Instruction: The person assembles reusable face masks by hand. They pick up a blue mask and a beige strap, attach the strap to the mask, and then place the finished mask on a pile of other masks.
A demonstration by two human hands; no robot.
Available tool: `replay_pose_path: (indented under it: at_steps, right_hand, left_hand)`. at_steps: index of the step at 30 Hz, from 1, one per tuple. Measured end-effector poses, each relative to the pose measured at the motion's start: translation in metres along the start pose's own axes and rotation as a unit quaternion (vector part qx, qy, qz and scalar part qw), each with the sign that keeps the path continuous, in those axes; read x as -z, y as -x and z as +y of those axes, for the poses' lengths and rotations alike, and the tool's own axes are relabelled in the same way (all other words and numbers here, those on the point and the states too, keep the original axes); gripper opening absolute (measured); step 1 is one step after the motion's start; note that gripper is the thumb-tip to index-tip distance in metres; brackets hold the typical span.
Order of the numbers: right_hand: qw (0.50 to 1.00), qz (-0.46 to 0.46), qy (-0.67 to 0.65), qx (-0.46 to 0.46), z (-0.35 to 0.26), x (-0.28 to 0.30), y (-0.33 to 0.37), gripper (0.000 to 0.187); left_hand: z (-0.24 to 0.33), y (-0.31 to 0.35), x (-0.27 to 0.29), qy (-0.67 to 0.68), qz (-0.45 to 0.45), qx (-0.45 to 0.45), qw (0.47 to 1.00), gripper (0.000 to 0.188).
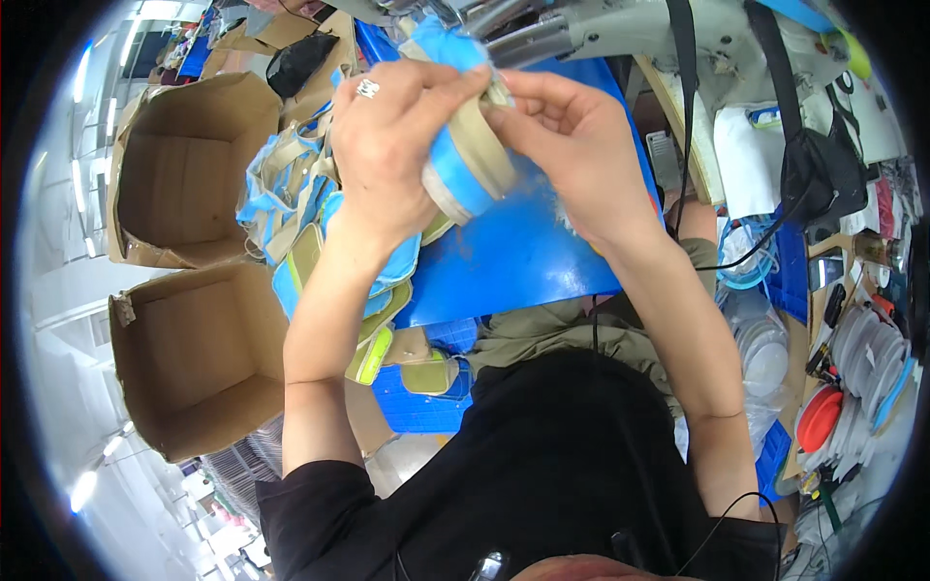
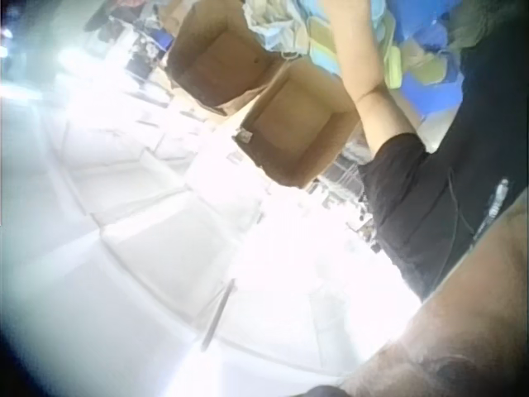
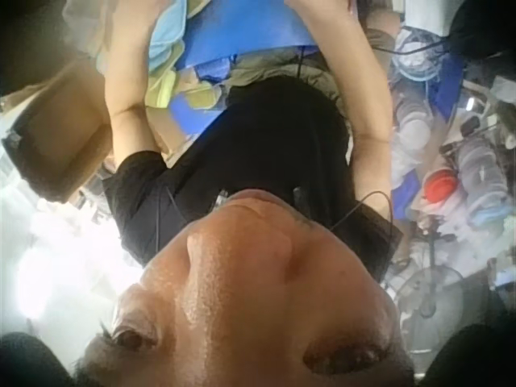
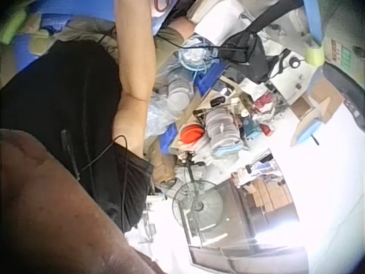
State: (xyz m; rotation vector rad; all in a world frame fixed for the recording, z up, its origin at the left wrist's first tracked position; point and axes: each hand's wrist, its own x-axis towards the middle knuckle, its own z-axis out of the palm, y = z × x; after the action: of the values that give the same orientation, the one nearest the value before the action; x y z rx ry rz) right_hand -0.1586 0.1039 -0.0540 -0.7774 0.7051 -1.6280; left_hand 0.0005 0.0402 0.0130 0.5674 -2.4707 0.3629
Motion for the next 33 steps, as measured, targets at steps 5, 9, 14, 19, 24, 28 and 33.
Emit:
replay_pose_path:
  at_steps: [5,9,14,19,24,28,33]
  right_hand:
    - [0.999,0.031,0.009,-0.02,-0.008,-0.006,0.005,0.029]
    - [0.999,0.033,-0.017,-0.025,-0.005,-0.006,0.001,0.029]
    - [0.999,0.048,-0.007,-0.008,-0.002,-0.009,-0.016,0.026]
    - [0.998,0.046,0.027,0.026,0.006,-0.005,-0.021,0.026]
    - [0.999,0.023,0.013,0.037,0.013,-0.003,-0.021,0.029]
    - [0.999,0.016,-0.016,0.033,0.012,-0.004,-0.016,0.028]
    - [0.999,0.015,-0.014,0.025,0.011,-0.005,-0.015,0.028]
  left_hand:
    - [0.004,-0.004,0.0,-0.005,0.023,-0.001,1.0,0.038]
    - [0.004,-0.008,0.002,-0.016,0.017,0.003,1.0,0.036]
    - [-0.005,-0.013,-0.003,-0.016,-0.015,0.035,0.999,0.042]
    - [-0.017,-0.012,-0.01,0.005,0.026,0.018,0.999,0.035]
    - [-0.026,0.0,-0.006,0.341,0.0,0.28,0.897,0.014]
    - [-0.03,-0.002,-0.007,0.425,-0.007,0.309,0.851,0.021]
    - [-0.029,-0.003,-0.002,0.415,-0.026,0.302,0.858,0.023]
